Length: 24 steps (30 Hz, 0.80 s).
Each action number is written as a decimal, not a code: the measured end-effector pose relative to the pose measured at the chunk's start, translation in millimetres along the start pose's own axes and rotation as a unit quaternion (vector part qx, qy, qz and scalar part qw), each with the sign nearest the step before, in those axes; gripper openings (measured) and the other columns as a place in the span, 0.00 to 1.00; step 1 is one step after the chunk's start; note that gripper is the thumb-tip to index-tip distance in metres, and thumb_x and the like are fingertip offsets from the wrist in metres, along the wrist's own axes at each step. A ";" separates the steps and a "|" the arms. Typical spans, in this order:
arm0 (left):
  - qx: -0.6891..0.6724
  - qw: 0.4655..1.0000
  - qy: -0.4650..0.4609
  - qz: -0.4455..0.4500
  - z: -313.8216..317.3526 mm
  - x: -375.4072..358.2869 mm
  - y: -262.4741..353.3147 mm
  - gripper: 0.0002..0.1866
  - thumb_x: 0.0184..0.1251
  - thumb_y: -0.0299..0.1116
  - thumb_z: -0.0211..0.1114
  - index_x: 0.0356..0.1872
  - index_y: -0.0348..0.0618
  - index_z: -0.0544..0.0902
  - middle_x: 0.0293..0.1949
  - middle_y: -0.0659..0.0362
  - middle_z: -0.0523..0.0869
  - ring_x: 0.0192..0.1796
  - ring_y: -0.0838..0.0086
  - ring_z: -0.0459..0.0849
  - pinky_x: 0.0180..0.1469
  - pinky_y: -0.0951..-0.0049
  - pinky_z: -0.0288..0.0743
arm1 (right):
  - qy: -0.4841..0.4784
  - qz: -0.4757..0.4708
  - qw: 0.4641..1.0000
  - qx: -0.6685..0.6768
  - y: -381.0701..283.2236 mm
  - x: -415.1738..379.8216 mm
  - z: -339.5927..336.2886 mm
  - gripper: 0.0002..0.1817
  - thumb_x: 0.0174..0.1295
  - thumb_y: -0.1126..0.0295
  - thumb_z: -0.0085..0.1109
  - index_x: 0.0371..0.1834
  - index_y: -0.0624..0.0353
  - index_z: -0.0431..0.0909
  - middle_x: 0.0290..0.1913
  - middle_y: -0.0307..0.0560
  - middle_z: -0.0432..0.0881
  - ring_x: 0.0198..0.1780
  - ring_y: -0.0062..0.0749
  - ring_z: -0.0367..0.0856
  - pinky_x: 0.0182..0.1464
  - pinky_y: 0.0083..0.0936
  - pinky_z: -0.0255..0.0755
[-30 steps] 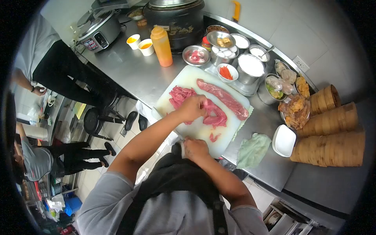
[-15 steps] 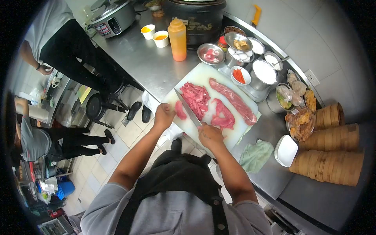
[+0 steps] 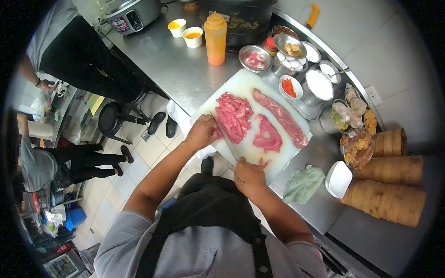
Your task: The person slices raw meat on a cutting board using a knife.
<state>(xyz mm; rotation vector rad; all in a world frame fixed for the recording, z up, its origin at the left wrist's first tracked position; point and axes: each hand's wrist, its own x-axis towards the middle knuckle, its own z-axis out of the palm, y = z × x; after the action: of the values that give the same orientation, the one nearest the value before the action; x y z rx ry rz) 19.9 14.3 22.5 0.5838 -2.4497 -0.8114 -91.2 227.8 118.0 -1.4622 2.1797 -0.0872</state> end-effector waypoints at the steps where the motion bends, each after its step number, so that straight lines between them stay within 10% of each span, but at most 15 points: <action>1: -0.014 1.000 0.019 0.006 0.8 0.6 -0.9 0.08 0.44 0.22 0.70 0.26 0.40 0.79 0.33 0.53 0.78 0.41 0.55 0.79 0.45 0.58 0.75 | 0.000 -0.001 1.000 0.003 0.1 6.1 5.1 0.09 0.63 0.72 0.51 0.37 0.69 0.74 0.28 0.63 0.85 0.36 0.56 0.88 0.39 0.47 0.81; 8: -0.022 1.000 0.008 0.007 3.4 -3.6 -4.0 0.10 0.46 0.22 0.71 0.29 0.39 0.79 0.32 0.52 0.78 0.40 0.53 0.79 0.45 0.58 0.75 | 0.043 -0.020 0.997 0.066 2.1 104.8 39.8 0.12 0.66 0.66 0.50 0.41 0.64 0.77 0.36 0.64 0.86 0.39 0.59 0.87 0.46 0.51 0.78; 24: -0.026 1.000 0.005 0.009 -3.3 -8.5 -6.2 0.07 0.45 0.20 0.69 0.26 0.40 0.79 0.32 0.53 0.80 0.40 0.55 0.80 0.46 0.60 0.76 | -0.022 0.005 1.000 0.009 -5.6 13.1 9.1 0.12 0.65 0.69 0.54 0.41 0.70 0.75 0.31 0.65 0.85 0.34 0.58 0.87 0.42 0.50 0.79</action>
<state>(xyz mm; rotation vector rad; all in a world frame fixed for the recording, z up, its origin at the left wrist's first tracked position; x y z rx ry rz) 30.0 12.9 18.2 0.5444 -2.4140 -0.8587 -86.2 215.9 107.1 -1.4312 2.1459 -0.0704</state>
